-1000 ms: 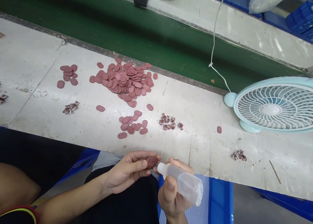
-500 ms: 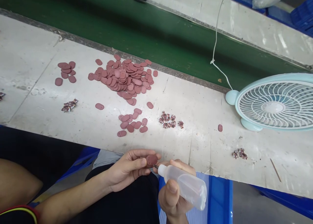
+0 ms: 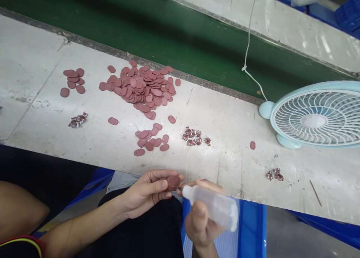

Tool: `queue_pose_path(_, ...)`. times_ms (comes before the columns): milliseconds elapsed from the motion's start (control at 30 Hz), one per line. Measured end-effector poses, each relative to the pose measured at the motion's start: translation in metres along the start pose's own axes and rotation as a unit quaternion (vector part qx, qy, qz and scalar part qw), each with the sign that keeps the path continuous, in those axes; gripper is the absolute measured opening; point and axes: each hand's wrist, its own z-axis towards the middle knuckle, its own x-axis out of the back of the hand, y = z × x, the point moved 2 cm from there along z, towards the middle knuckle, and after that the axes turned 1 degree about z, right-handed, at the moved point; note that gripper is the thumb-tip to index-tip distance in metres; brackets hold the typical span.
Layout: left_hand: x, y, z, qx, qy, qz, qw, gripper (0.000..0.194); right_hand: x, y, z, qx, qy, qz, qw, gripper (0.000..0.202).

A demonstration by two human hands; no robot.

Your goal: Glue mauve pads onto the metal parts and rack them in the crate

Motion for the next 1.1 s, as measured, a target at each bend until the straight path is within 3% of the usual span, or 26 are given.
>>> queue_pose_path(100,0.000,0.003,-0.001,-0.012,-0.011,0.009,1.000,0.028,0.016,0.008,0.029,-0.104,0.047,0.185,0.976,0.027)
queue_pose_path(167,0.000,0.005,-0.003,-0.016,-0.019,0.017,1.000,0.027,0.029,0.021,0.050,-0.197,0.020,0.278,0.940,0.036)
queue_pose_path(233,0.000,0.007,-0.004,-0.018,-0.021,0.023,0.999,0.027,0.040,0.036,0.068,-0.248,-0.034,0.369,0.895,0.054)
queue_pose_path(333,0.003,0.010,-0.005,-0.023,-0.005,0.026,0.999,0.026,0.048,0.051,0.082,-0.253,-0.089,0.463,0.845,0.084)
queue_pose_path(400,0.007,0.012,-0.005,-0.027,0.014,0.022,0.999,0.025,0.050,0.054,0.082,-0.237,-0.076,0.479,0.842,0.094)
queue_pose_path(467,0.011,0.015,-0.005,-0.033,0.033,0.017,0.999,0.025,0.051,0.053,0.078,-0.219,-0.052,0.473,0.852,0.090)
queue_pose_path(533,0.014,0.018,-0.005,-0.042,0.045,0.013,0.998,0.024,0.050,0.050,0.073,-0.181,-0.028,0.390,0.902,0.077)
queue_pose_path(600,0.015,0.021,-0.006,-0.048,0.053,0.011,0.997,0.023,0.045,0.050,0.071,-0.117,-0.005,0.218,0.969,0.058)
queue_pose_path(667,0.015,0.023,-0.007,-0.052,0.059,0.008,0.997,0.022,0.035,0.054,0.075,-0.039,0.001,0.027,0.999,0.039)
queue_pose_path(733,0.013,0.025,-0.008,-0.053,0.063,0.007,0.997,0.022,0.020,0.062,0.080,0.049,-0.043,-0.161,0.985,0.031)
queue_pose_path(833,0.011,0.027,-0.010,-0.053,0.066,0.014,0.996,0.022,0.002,0.077,0.082,0.159,-0.161,-0.391,0.892,0.040)
queue_pose_path(933,0.013,0.028,-0.012,-0.057,0.073,0.020,0.996,0.022,-0.001,0.082,0.068,0.174,-0.196,-0.455,0.851,0.043)
queue_pose_path(1100,0.020,0.028,-0.012,-0.057,0.083,0.028,0.995,0.023,0.012,0.061,0.038,0.110,-0.218,-0.461,0.853,0.044)
